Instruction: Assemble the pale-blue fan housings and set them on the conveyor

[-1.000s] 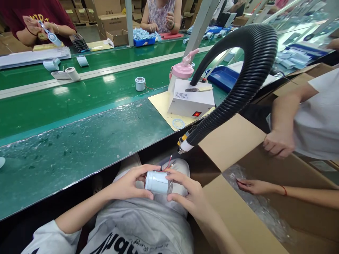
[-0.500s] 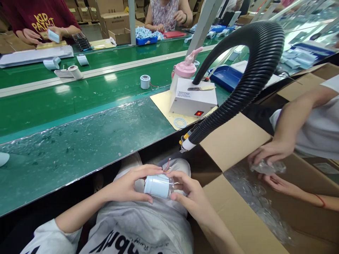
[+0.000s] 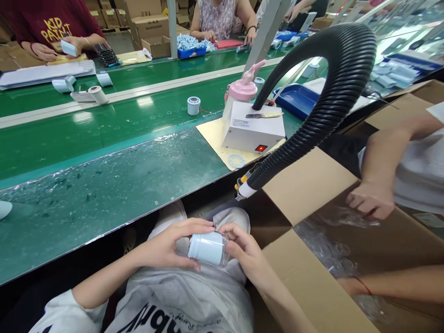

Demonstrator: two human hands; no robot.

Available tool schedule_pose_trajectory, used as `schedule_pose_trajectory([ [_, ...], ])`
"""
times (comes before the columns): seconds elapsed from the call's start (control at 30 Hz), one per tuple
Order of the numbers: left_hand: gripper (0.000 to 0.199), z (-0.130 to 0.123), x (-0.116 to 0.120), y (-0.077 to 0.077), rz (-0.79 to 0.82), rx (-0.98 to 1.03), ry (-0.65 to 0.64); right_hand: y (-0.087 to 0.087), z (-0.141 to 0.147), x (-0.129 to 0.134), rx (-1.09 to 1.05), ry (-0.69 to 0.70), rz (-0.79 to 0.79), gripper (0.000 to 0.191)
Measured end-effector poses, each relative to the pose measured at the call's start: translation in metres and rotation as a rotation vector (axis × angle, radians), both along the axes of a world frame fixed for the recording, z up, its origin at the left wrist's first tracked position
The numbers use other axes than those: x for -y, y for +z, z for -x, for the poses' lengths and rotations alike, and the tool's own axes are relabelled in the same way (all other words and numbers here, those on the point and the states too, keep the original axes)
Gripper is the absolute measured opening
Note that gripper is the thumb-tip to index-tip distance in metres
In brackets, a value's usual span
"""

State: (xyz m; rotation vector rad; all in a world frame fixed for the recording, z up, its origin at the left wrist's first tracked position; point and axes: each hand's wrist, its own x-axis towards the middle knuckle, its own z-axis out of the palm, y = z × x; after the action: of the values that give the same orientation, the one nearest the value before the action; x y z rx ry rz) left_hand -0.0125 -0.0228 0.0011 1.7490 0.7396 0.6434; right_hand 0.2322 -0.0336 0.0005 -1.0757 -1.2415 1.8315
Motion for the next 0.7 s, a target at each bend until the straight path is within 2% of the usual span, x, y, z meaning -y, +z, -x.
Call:
schedule_pose_trajectory([
  [0.2, 0.070, -0.001, 0.000, 0.001, 0.022, 0.006, -0.007, -0.010, 0.004, 0.002, -0.046, 0.018, 0.213, 0.063],
  [0.53, 0.069, -0.001, 0.000, -0.003, -0.025, 0.104, -0.021, -0.012, 0.013, 0.003, -0.121, 0.062, 0.413, 0.062],
  [0.7, 0.066, -0.001, 0.000, -0.002, -0.036, 0.101, -0.020, -0.016, 0.015, 0.004, -0.194, 0.122, 0.551, 0.067],
])
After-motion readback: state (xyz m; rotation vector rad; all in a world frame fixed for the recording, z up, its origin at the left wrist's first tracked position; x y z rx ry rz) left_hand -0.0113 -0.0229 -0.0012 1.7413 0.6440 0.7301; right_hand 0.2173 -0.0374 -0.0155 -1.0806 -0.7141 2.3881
